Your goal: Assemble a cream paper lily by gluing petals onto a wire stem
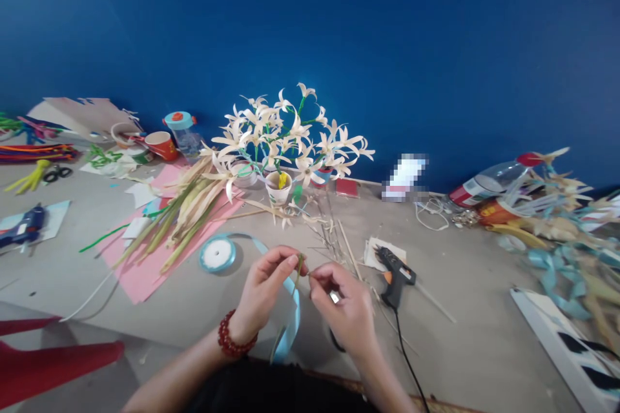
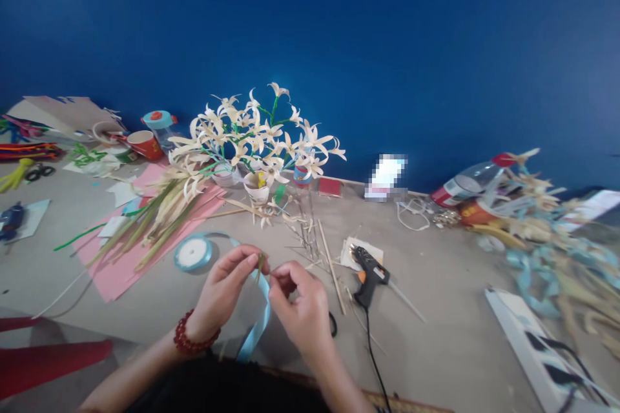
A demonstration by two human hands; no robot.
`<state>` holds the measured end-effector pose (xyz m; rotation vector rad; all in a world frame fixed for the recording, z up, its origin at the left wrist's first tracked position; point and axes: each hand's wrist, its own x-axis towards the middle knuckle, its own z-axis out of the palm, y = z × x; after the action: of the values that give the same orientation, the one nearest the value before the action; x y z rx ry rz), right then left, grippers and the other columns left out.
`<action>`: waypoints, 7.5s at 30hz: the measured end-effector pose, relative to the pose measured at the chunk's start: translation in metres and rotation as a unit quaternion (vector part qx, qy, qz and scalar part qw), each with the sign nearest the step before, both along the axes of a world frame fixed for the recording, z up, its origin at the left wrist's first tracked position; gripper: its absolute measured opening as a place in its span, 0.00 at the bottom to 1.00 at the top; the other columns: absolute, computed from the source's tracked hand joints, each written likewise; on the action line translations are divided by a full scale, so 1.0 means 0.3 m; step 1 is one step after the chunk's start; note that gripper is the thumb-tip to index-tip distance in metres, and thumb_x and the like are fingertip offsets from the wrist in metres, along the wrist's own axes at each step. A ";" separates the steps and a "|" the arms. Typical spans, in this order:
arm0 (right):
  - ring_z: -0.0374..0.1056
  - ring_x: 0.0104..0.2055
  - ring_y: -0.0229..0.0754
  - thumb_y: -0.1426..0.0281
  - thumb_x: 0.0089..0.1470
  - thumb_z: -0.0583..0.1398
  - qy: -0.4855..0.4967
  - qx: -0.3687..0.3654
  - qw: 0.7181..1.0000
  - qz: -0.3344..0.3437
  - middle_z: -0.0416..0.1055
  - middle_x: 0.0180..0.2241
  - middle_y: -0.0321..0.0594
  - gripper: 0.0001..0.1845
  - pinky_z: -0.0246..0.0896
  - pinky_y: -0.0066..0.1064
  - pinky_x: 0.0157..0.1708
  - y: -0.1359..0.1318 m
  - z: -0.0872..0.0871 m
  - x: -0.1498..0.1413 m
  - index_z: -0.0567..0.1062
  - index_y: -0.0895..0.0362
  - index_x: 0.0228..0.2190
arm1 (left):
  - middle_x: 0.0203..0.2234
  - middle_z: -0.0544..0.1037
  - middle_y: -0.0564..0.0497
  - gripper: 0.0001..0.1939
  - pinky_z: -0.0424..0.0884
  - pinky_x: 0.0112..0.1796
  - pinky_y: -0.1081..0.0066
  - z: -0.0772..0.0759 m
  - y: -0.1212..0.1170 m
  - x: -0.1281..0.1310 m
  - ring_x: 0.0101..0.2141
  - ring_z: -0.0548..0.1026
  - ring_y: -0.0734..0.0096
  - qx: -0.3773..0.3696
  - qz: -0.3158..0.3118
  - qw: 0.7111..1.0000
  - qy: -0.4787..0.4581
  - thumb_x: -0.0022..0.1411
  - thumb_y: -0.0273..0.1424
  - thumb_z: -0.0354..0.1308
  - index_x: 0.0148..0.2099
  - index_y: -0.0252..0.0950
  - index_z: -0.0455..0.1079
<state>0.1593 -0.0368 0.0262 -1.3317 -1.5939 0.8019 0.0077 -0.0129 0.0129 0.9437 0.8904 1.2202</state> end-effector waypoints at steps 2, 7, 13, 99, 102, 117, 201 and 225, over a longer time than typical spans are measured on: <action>0.64 0.22 0.33 0.74 0.53 0.57 -0.003 0.007 1.000 0.005 0.69 0.21 0.30 0.05 0.59 0.22 0.25 0.003 0.002 0.000 0.72 0.55 0.28 | 0.27 0.77 0.52 0.07 0.69 0.38 0.73 -0.003 0.005 -0.001 0.32 0.73 0.73 -0.002 0.012 1.000 0.004 0.64 0.32 0.59 0.35 0.35 0.75; 0.67 0.24 0.34 0.74 0.54 0.57 -0.004 0.022 0.999 0.023 0.72 0.24 0.32 0.05 0.61 0.23 0.27 0.004 0.010 0.004 0.74 0.55 0.31 | 0.27 0.79 0.52 0.04 0.70 0.38 0.72 -0.020 0.016 -0.002 0.32 0.75 0.72 -0.028 0.013 0.998 -0.046 0.58 0.31 0.65 0.36 0.36 0.76; 0.66 0.23 0.34 0.74 0.55 0.57 -0.021 0.028 0.999 0.016 0.70 0.23 0.32 0.05 0.61 0.24 0.27 -0.004 0.014 0.000 0.72 0.56 0.29 | 0.31 0.80 0.51 0.07 0.70 0.39 0.74 -0.013 0.009 -0.007 0.34 0.75 0.72 0.001 0.029 0.999 0.012 0.57 0.30 0.66 0.40 0.38 0.78; 0.61 0.25 0.35 0.74 0.58 0.55 -0.023 0.028 0.999 0.031 0.65 0.23 0.32 0.08 0.55 0.26 0.27 -0.037 0.009 0.002 0.71 0.55 0.28 | 0.29 0.82 0.50 0.04 0.73 0.39 0.72 -0.032 -0.021 -0.007 0.33 0.78 0.71 0.028 0.044 0.999 0.007 0.59 0.29 0.64 0.38 0.36 0.77; 0.61 0.24 0.36 0.74 0.58 0.55 -0.033 0.034 0.998 0.032 0.65 0.22 0.32 0.08 0.55 0.26 0.27 -0.039 0.012 0.004 0.72 0.55 0.28 | 0.30 0.82 0.51 0.04 0.73 0.40 0.73 -0.033 -0.021 -0.010 0.34 0.78 0.71 0.033 0.049 0.998 0.016 0.60 0.29 0.64 0.39 0.37 0.77; 0.63 0.25 0.36 0.75 0.58 0.56 -0.049 0.082 0.994 0.049 0.69 0.24 0.33 0.07 0.57 0.27 0.28 -0.035 0.014 0.021 0.73 0.55 0.32 | 0.30 0.79 0.50 0.05 0.72 0.38 0.73 0.014 -0.011 -0.029 0.34 0.76 0.72 0.086 -0.015 0.996 0.023 0.61 0.27 0.62 0.38 0.38 0.79; 0.60 0.24 0.36 0.65 0.62 0.56 0.106 -0.066 0.992 0.030 0.66 0.25 0.35 0.10 0.54 0.24 0.21 -0.057 -0.062 -0.016 0.74 0.56 0.35 | 0.29 0.74 0.50 0.06 0.69 0.36 0.70 0.035 -0.030 -0.013 0.32 0.73 0.69 0.198 0.026 0.957 0.210 0.67 0.26 0.53 0.37 0.36 0.71; 0.57 0.23 0.34 0.66 0.63 0.55 0.117 -0.078 0.990 0.029 0.61 0.23 0.32 0.09 0.49 0.24 0.20 -0.052 -0.070 -0.026 0.71 0.55 0.33 | 0.35 0.77 0.49 0.11 0.71 0.36 0.72 0.016 -0.030 -0.004 0.34 0.75 0.72 0.252 0.056 0.943 0.210 0.65 0.23 0.55 0.47 0.38 0.74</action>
<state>0.1516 -0.0524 0.0053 -1.2513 -1.4127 1.0954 0.0067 -0.0221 0.0177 1.6286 0.9895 1.4039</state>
